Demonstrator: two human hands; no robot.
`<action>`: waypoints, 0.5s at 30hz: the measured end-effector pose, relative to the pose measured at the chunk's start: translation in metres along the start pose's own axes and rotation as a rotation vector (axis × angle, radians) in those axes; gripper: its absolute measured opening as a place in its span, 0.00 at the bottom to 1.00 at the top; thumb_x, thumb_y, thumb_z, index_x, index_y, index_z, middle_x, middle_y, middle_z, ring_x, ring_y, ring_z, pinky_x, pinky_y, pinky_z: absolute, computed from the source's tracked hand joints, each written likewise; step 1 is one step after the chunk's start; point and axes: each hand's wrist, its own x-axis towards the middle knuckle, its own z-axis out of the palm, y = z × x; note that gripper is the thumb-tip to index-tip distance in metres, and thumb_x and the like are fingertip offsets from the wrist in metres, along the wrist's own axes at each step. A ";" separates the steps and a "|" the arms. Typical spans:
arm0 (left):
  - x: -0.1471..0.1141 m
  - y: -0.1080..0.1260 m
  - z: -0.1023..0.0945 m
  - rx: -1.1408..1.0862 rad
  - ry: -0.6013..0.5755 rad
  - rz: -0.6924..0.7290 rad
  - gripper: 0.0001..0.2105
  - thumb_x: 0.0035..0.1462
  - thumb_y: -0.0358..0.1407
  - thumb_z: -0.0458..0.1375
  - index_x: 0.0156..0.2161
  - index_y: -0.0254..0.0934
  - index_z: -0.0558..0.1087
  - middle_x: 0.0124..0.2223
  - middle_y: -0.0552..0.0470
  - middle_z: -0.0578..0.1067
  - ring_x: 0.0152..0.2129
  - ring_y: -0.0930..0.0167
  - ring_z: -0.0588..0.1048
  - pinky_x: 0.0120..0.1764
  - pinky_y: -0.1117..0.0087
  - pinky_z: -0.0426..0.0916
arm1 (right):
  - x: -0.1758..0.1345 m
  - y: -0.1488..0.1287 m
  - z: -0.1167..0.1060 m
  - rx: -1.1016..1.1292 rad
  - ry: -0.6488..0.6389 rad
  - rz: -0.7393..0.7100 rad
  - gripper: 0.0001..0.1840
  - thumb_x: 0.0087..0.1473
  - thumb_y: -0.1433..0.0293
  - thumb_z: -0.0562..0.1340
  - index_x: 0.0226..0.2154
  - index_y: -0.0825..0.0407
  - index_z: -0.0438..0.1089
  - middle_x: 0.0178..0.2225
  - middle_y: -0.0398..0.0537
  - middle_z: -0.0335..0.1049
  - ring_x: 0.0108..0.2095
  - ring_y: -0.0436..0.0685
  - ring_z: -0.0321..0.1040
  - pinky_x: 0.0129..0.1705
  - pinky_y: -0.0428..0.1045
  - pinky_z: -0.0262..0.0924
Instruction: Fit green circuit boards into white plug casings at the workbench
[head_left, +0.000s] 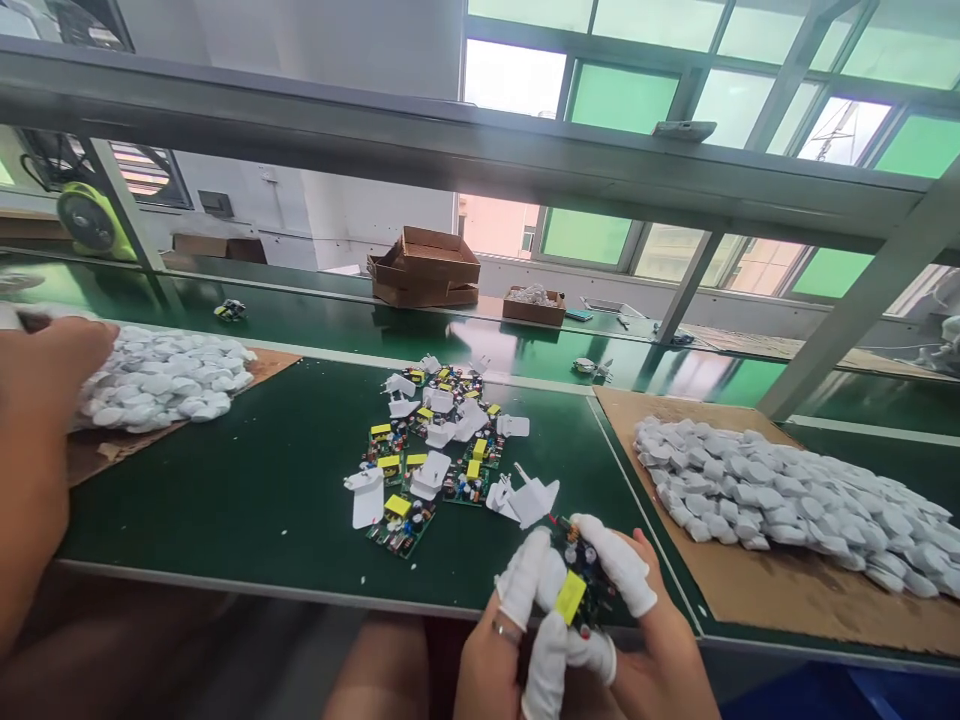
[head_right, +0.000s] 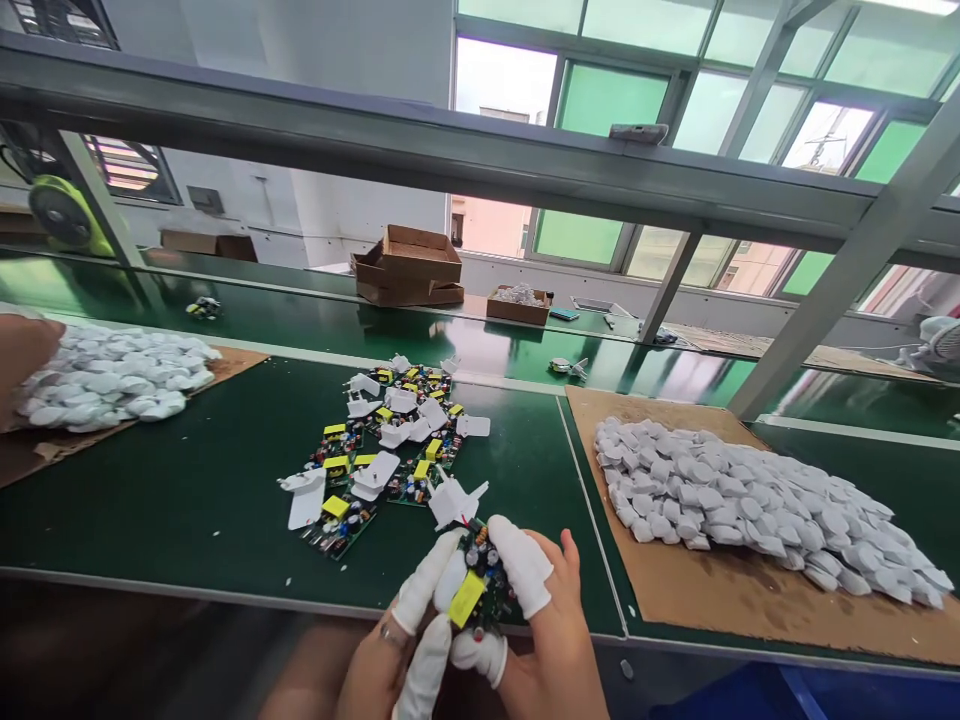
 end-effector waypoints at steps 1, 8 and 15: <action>0.002 0.000 0.000 0.003 -0.016 -0.001 0.16 0.42 0.41 0.57 0.40 0.41 0.71 0.46 0.50 0.69 0.48 0.63 0.61 0.53 0.66 0.49 | 0.001 0.002 -0.001 -0.011 -0.014 -0.008 0.26 0.50 0.59 0.50 0.52 0.45 0.46 0.44 0.49 0.60 0.45 0.63 0.57 0.52 0.62 0.38; 0.034 -0.004 -0.003 -0.104 -0.065 -0.175 0.16 0.37 0.42 0.60 0.31 0.33 0.75 0.33 0.47 0.75 0.33 0.64 0.71 0.40 0.66 0.65 | 0.014 0.011 -0.001 -0.245 -0.115 -0.320 0.33 0.49 0.68 0.53 0.55 0.53 0.38 0.43 0.52 0.63 0.44 0.62 0.57 0.52 0.62 0.28; 0.053 -0.011 -0.010 -0.005 -0.039 -0.062 0.18 0.43 0.46 0.54 0.33 0.34 0.74 0.36 0.47 0.74 0.40 0.63 0.67 0.47 0.65 0.59 | 0.038 0.008 0.003 -0.306 -0.090 -0.320 0.33 0.48 0.70 0.53 0.55 0.53 0.39 0.42 0.53 0.64 0.42 0.63 0.60 0.50 0.65 0.36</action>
